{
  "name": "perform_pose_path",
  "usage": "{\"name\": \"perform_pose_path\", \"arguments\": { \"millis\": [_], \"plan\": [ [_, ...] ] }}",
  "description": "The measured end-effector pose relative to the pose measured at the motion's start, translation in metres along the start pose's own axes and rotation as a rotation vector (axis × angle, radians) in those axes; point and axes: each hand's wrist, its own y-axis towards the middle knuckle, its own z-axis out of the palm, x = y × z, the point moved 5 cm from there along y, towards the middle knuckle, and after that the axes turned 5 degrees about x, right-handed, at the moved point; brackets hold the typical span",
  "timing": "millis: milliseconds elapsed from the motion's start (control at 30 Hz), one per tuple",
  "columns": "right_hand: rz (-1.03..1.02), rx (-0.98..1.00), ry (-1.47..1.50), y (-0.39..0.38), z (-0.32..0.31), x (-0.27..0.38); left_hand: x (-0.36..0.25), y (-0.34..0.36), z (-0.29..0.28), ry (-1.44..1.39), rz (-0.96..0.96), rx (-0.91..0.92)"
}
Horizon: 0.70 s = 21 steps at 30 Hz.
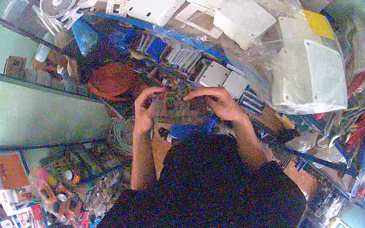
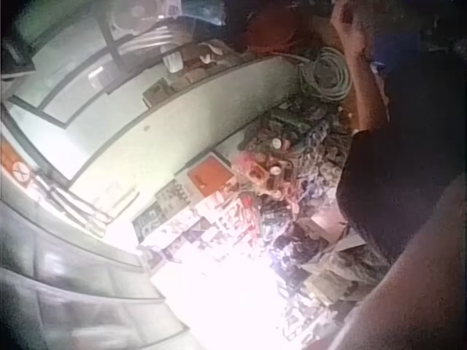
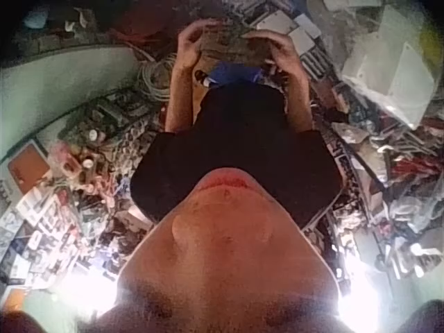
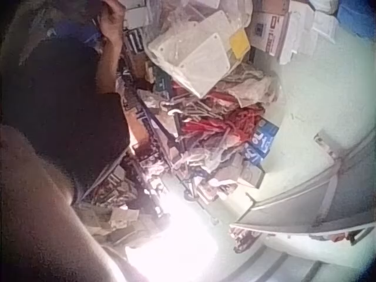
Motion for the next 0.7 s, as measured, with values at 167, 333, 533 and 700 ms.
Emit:
{"name": "perform_pose_path", "arguments": {
  "millis": [167, 333, 533, 700],
  "plan": [
    [0.012, 0.043, -0.149, -0.001, 0.0, 0.005, -0.001, 0.0, 0.003, -0.47, -0.052, 0.037],
    [-0.019, 0.169, -0.194, -0.001, -0.01, 0.017, -0.024, -0.001, 0.002, -0.039, -0.087, 0.178],
    [0.173, -0.025, 1.015, 0.03, 0.015, -0.035, -0.08, 0.024, 0.039, 0.019, 0.021, 0.532],
    [0.044, -0.217, 1.533, 0.027, 0.043, -0.086, -0.095, 0.064, 0.031, 0.62, 0.246, 0.191]
  ]
}}
